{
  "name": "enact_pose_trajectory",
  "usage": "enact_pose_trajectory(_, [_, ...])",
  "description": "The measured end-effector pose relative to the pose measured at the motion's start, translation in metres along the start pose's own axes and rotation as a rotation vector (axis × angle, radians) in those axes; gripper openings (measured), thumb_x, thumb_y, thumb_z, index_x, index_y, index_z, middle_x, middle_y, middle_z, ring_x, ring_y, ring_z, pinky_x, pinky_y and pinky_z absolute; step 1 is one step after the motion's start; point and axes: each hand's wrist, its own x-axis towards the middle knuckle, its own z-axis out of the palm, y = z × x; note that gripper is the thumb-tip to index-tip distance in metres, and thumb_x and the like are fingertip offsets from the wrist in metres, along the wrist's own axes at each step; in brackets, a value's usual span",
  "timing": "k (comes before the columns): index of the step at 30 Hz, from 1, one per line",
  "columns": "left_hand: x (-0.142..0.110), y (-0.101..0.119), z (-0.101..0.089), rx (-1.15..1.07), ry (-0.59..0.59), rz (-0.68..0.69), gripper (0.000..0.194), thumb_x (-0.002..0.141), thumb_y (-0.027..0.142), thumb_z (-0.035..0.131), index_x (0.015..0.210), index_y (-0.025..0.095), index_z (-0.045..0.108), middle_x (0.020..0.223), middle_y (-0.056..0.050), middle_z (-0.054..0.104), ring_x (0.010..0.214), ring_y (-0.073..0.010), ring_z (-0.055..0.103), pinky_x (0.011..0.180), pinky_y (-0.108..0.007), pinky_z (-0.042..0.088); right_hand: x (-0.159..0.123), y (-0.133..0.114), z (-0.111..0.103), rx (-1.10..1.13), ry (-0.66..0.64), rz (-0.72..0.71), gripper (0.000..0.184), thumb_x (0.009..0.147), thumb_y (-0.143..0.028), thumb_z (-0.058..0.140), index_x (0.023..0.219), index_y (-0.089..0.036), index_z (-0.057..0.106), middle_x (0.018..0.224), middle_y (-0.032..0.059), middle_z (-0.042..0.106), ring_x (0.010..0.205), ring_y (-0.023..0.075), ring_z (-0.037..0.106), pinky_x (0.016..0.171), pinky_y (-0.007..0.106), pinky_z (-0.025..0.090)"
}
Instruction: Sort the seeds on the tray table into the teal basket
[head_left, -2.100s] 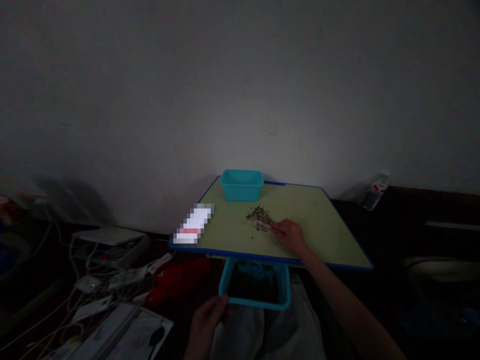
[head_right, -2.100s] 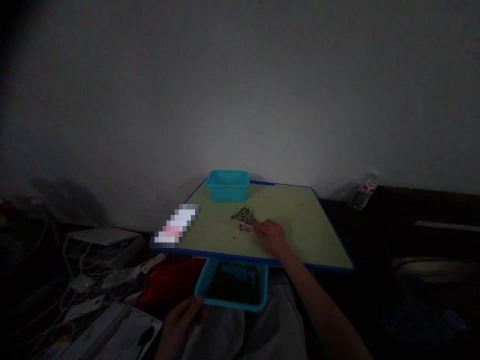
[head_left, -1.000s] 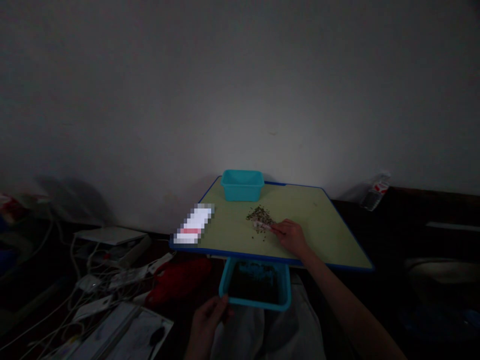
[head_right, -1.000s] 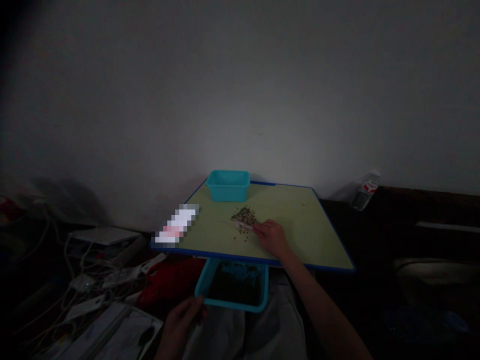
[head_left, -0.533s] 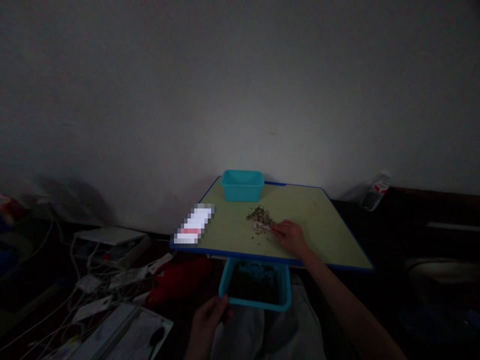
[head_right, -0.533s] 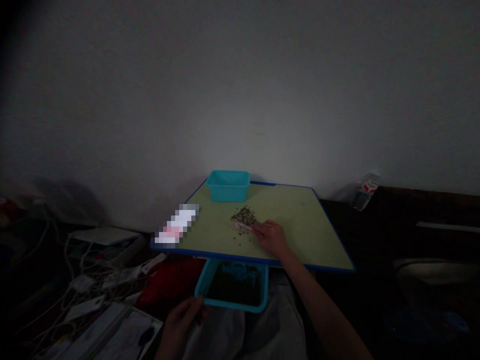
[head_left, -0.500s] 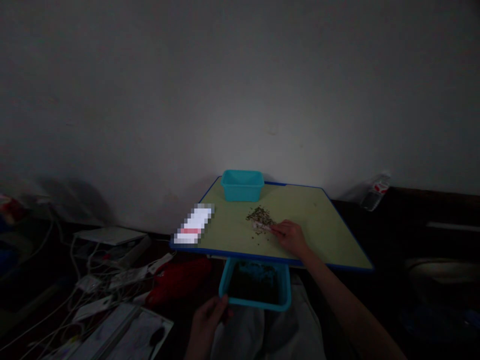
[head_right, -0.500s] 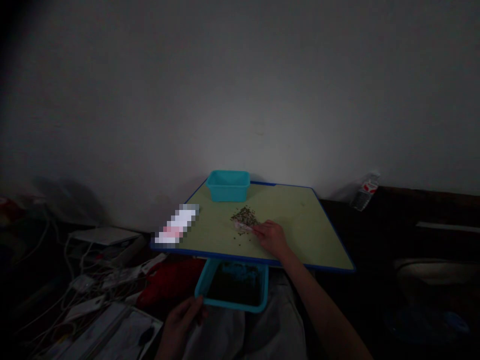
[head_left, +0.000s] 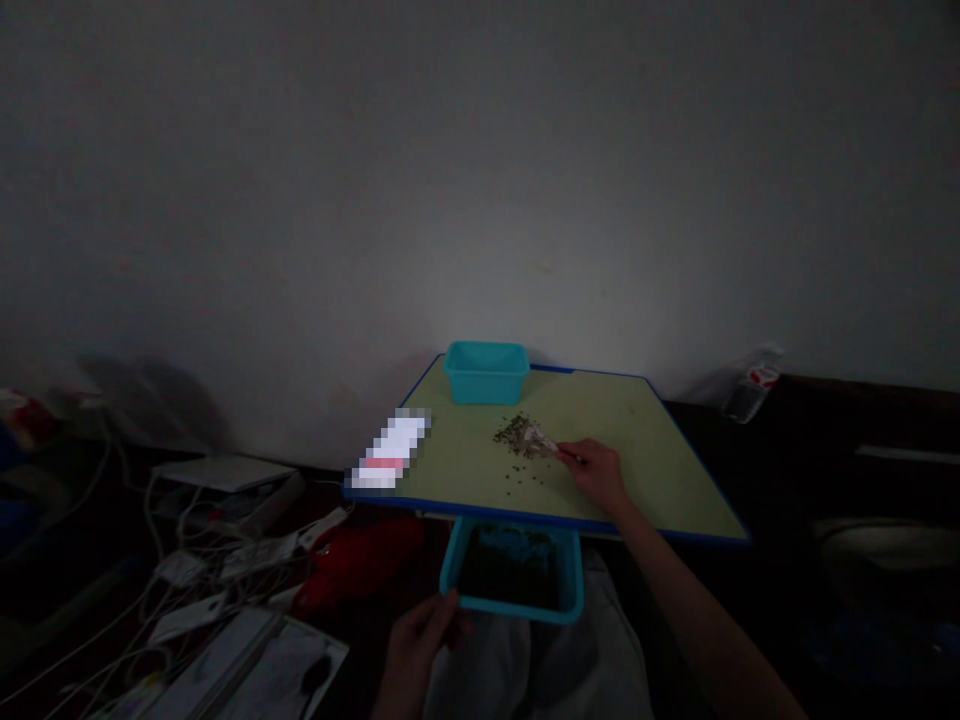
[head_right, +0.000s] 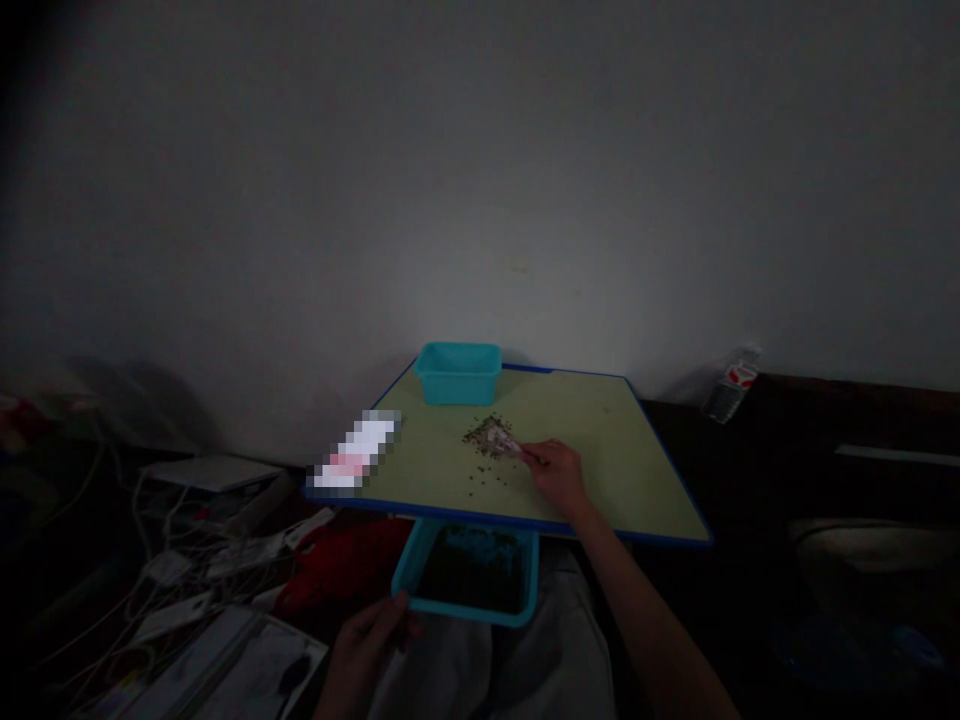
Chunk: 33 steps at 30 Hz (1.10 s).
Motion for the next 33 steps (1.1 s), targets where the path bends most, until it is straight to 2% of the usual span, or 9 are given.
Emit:
enact_pose_trajectory(3, [0.005,-0.010,-0.004,-0.021,-0.077,-0.020,0.048,0.083,0.057,0.061,0.061,0.016,0.073,0.060,-0.004,0.067,0.064,-0.0185,0.057,0.064,-0.027,0.044,-0.013,0.004,-0.016,-0.043,-0.003,0.029,0.018,0.091,-0.031,0.062,0.093,-0.026,0.079,0.084,0.0039,0.078,0.070,0.0193,0.070,0.067,0.031,0.055])
enact_pose_trajectory(7, [0.009,-0.019,-0.003,-0.051,-0.044,-0.043,0.049,0.080,0.059,0.064,0.058,0.015,0.073,0.056,-0.004,0.066,0.059,-0.0180,0.056,0.060,-0.027,0.042,-0.037,0.007,-0.039,-0.092,-0.020,0.059,0.018,0.090,-0.029,0.062,0.092,-0.024,0.079,0.084,0.0043,0.078,0.071,0.0203,0.070,0.066,0.032,0.055])
enact_pose_trajectory(10, [0.009,-0.020,-0.001,-0.100,-0.025,-0.064,0.049,0.077,0.060,0.066,0.059,0.015,0.075,0.056,-0.005,0.068,0.059,-0.0182,0.057,0.060,-0.027,0.044,-0.046,0.006,-0.048,-0.124,-0.002,0.113,0.019,0.090,-0.027,0.061,0.092,-0.024,0.079,0.085,0.0047,0.078,0.072,0.0210,0.071,0.066,0.033,0.056])
enact_pose_trajectory(18, [0.009,-0.022,0.000,-0.132,-0.044,-0.083,0.049,0.077,0.060,0.066,0.060,0.015,0.077,0.060,-0.008,0.073,0.061,-0.0199,0.061,0.062,-0.028,0.047,-0.044,0.006,-0.038,-0.150,-0.062,0.054,0.019,0.090,-0.026,0.060,0.093,-0.025,0.079,0.086,0.0051,0.078,0.071,0.0214,0.071,0.068,0.034,0.057])
enact_pose_trajectory(24, [0.007,-0.021,0.007,-0.160,-0.019,-0.141,0.052,0.078,0.062,0.062,0.060,0.016,0.078,0.060,-0.009,0.075,0.058,-0.0229,0.063,0.061,-0.032,0.049,-0.042,-0.010,-0.031,-0.087,-0.090,0.003,0.020,0.091,-0.024,0.060,0.096,-0.026,0.079,0.085,0.0045,0.078,0.071,0.0192,0.071,0.071,0.032,0.056])
enact_pose_trajectory(29, [0.007,-0.021,0.002,-0.167,-0.092,-0.104,0.045,0.084,0.052,0.059,0.064,0.016,0.078,0.063,-0.008,0.076,0.063,-0.0218,0.065,0.065,-0.031,0.049,-0.043,-0.012,-0.033,-0.073,-0.035,-0.007,0.019,0.092,-0.025,0.059,0.095,-0.025,0.078,0.088,0.0046,0.078,0.073,0.0198,0.070,0.072,0.034,0.056])
enact_pose_trajectory(33, [0.007,-0.020,0.001,-0.162,-0.106,-0.112,0.046,0.083,0.053,0.059,0.065,0.016,0.079,0.063,-0.008,0.076,0.062,-0.0227,0.066,0.064,-0.031,0.049,-0.045,-0.001,-0.038,-0.175,0.010,0.023,0.019,0.091,-0.026,0.059,0.093,-0.025,0.079,0.086,0.0056,0.078,0.071,0.0213,0.070,0.070,0.035,0.056])
